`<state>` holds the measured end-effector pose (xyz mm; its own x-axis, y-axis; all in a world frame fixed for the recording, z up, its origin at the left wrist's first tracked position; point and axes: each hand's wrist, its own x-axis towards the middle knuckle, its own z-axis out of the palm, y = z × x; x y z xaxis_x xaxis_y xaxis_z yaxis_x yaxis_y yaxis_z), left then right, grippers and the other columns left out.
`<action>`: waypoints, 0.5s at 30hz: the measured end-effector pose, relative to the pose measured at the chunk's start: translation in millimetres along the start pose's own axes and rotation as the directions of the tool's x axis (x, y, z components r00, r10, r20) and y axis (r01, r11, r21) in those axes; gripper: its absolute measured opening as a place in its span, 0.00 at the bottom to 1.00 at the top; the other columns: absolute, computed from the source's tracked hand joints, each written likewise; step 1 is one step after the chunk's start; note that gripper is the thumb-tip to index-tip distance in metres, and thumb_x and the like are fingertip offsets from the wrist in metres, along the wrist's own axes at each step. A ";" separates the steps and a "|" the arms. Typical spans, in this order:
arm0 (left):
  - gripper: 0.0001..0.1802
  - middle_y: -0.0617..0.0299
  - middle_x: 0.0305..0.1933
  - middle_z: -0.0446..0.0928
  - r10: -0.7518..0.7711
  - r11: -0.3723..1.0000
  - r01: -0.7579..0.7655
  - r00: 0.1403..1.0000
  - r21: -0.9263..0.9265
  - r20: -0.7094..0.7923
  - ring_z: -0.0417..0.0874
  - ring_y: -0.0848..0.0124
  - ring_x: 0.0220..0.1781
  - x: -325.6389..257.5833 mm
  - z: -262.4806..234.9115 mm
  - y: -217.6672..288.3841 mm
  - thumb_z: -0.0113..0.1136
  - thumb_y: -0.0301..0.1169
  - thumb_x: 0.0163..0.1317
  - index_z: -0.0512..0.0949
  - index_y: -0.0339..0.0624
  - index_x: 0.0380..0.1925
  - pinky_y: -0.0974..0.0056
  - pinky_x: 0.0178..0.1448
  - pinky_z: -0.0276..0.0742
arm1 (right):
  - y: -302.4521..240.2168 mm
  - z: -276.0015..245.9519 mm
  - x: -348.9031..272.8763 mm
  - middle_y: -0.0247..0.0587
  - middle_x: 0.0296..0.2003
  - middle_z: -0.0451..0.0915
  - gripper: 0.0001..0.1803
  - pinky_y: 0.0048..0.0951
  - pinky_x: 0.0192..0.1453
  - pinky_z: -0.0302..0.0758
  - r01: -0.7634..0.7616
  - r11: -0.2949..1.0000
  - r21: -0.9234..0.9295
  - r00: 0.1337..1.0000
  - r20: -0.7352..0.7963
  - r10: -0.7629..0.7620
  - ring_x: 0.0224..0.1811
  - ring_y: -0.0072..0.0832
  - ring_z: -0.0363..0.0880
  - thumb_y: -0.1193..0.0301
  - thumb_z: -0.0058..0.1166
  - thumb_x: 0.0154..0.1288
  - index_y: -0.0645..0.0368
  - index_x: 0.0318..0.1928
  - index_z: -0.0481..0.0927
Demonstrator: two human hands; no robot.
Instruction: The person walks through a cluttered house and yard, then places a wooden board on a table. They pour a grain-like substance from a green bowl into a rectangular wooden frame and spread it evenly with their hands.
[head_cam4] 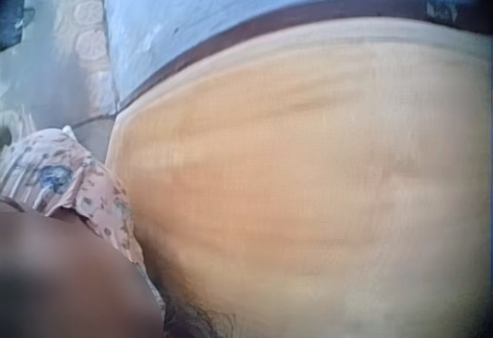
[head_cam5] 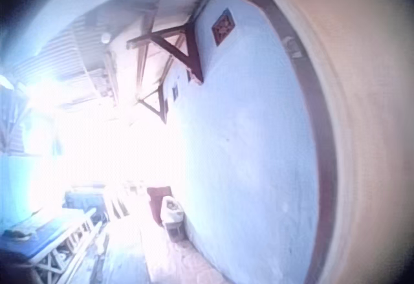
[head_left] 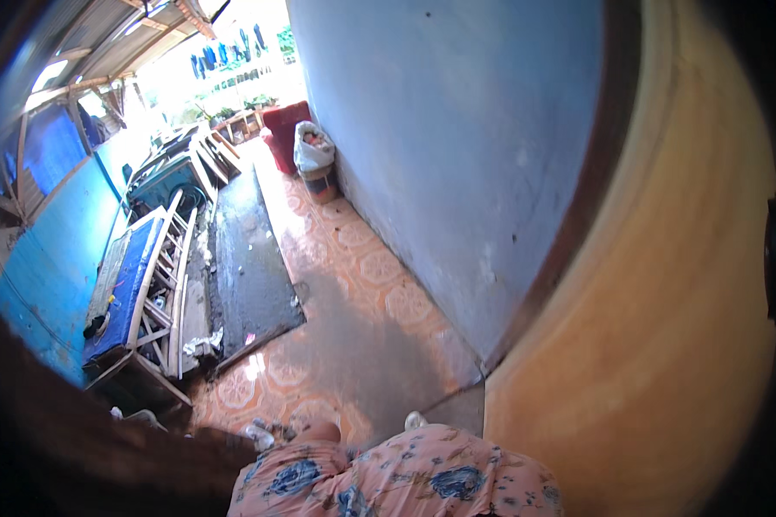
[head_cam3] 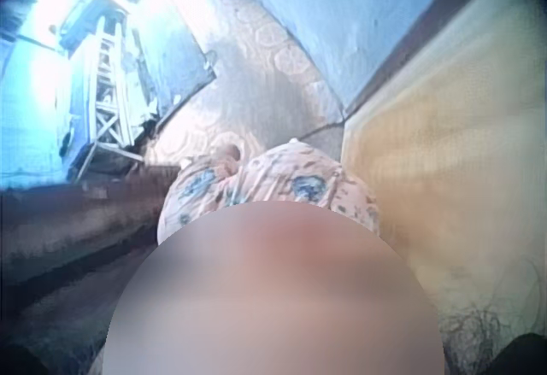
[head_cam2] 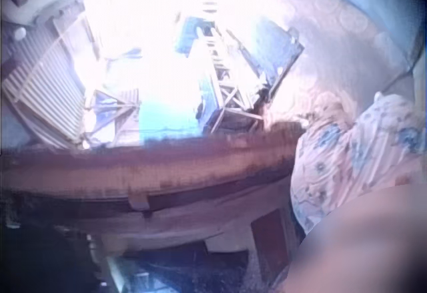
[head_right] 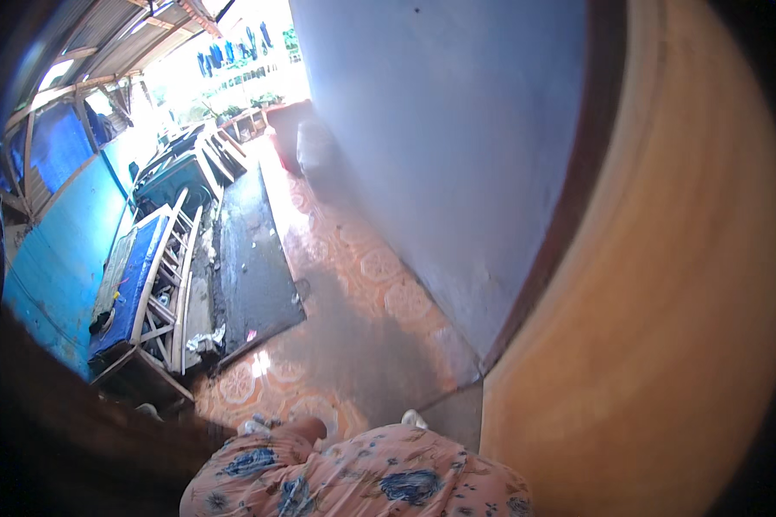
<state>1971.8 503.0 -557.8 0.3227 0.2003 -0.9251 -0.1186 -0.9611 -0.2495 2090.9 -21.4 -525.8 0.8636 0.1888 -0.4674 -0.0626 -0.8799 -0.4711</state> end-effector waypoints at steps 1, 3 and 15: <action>0.24 0.50 0.52 0.76 0.059 0.996 -0.063 0.997 -0.067 -0.049 0.76 0.53 0.51 20.4 -25.9 -4.8 0.47 0.48 0.60 0.79 0.42 0.44 0.49 0.60 0.64 | -3.4 -9.1 21.1 0.51 0.44 0.78 0.25 0.37 0.52 0.73 -0.008 1.000 -0.030 1.000 0.019 0.009 0.48 0.42 0.77 0.61 0.55 0.50 0.56 0.51 0.77; 0.24 0.49 0.52 0.76 0.152 0.964 -0.182 0.975 -0.192 -0.161 0.76 0.52 0.52 53.1 -71.9 -18.5 0.46 0.48 0.61 0.79 0.41 0.44 0.52 0.60 0.65 | -7.6 -23.7 58.7 0.51 0.45 0.78 0.25 0.37 0.52 0.72 -0.035 0.995 -0.098 0.996 0.076 0.043 0.49 0.42 0.77 0.61 0.55 0.50 0.56 0.51 0.77; 0.27 0.49 0.45 0.79 0.024 0.159 -0.544 0.836 -0.824 -0.548 0.81 0.59 0.44 56.8 -368.9 -132.9 0.54 0.48 0.59 0.75 0.38 0.51 0.59 0.48 0.76 | -92.7 -114.9 292.0 0.49 0.47 0.77 0.25 0.37 0.56 0.71 -0.270 0.958 -0.097 0.960 0.053 0.276 0.52 0.42 0.75 0.59 0.54 0.52 0.55 0.51 0.77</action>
<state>2352.3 571.9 -471.5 0.7813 0.0405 -0.6228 0.5793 -0.4187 0.6994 2406.4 65.1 -532.6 0.7852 -0.0383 -0.6180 -0.2447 -0.9360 -0.2529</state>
